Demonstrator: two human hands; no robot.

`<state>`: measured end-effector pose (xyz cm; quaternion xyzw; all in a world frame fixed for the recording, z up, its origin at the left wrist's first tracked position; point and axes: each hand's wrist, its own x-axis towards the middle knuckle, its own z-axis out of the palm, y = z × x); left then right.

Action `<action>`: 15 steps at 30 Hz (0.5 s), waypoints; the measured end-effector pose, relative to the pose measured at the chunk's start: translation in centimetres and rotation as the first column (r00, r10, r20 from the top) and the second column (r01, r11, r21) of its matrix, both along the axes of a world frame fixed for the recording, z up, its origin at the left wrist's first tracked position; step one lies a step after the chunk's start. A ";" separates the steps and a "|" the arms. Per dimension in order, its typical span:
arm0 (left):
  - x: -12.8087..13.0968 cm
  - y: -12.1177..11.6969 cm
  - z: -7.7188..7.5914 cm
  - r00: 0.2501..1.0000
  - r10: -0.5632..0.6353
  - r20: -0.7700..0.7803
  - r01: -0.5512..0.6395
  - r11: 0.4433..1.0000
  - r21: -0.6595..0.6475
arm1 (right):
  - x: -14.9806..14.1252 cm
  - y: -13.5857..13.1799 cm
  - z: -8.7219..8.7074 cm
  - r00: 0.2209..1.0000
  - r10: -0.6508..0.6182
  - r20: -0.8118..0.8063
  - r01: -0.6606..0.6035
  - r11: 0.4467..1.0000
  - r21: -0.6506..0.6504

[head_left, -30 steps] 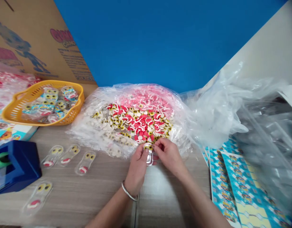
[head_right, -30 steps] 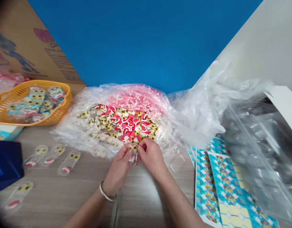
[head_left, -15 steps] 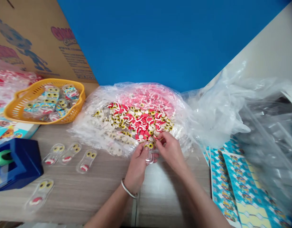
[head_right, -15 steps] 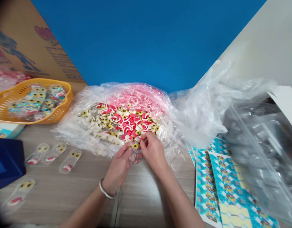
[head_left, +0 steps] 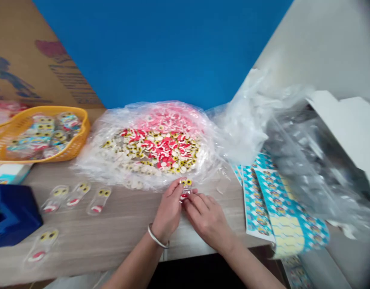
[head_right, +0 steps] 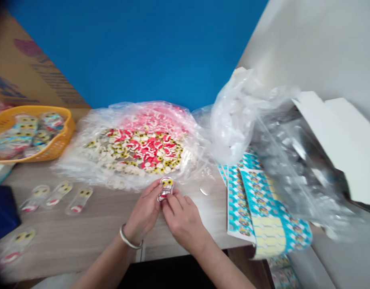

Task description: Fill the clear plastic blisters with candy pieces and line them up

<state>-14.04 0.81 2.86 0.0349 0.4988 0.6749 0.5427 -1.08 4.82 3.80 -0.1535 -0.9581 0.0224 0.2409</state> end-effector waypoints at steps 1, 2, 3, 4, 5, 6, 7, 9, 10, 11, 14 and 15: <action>0.3 -0.1 0.0 0.999 -0.018 0.027 0.018 1.000 -0.005 | 0.7 -0.2 0.0 0.999 -0.043 -0.032 0.041 0.998 -0.044; 0.7 -0.2 0.0 0.998 -0.033 0.056 0.034 0.999 -0.014 | 1.5 -0.3 0.0 0.993 -0.101 -0.068 0.094 0.990 -0.102; 1.0 -0.2 0.0 0.996 -0.042 0.073 0.044 0.999 -0.026 | 2.3 -0.2 0.0 0.979 -0.178 -0.096 0.160 0.973 -0.169; 1.3 -0.2 -0.1 0.997 -0.045 0.069 0.048 0.998 -0.039 | 3.2 0.2 -0.2 0.957 -0.268 -0.106 0.239 0.943 -0.231; 1.6 -0.1 -0.1 0.997 -0.050 0.060 0.054 0.997 -0.053 | 4.1 0.7 -0.4 0.927 -0.362 -0.092 0.325 0.903 -0.280; 1.9 -0.1 -0.2 0.997 -0.061 0.052 0.064 0.996 -0.068 | 4.9 1.4 -0.8 0.891 -0.450 -0.057 0.413 0.857 -0.307; 2.3 0.0 -0.2 0.996 -0.077 0.048 0.080 0.993 -0.082 | 5.7 2.1 -1.2 0.855 -0.518 -0.007 0.490 0.813 -0.314; 3.0 0.1 -0.3 0.992 -0.118 0.038 0.122 0.988 -0.095 | 6.8 3.6 -2.4 0.806 -0.582 0.107 0.586 0.760 -0.280; 3.3 0.2 -0.3 0.989 -0.141 0.033 0.144 0.984 -0.101 | 7.2 4.3 -3.0 0.796 -0.585 0.154 0.604 0.756 -0.252; 3.7 0.2 -0.2 0.987 -0.161 0.027 0.163 0.981 -0.108 | 7.4 4.8 -3.6 0.793 -0.579 0.191 0.609 0.761 -0.222; 4.4 0.4 -0.2 0.983 -0.180 0.014 0.181 0.974 -0.134 | 7.5 5.3 -4.8 0.803 -0.557 0.211 0.593 0.783 -0.188; 4.5 0.4 -0.2 0.984 -0.179 0.015 0.180 0.974 -0.137 | 7.6 5.1 -4.9 0.814 -0.553 0.179 0.581 0.783 -0.221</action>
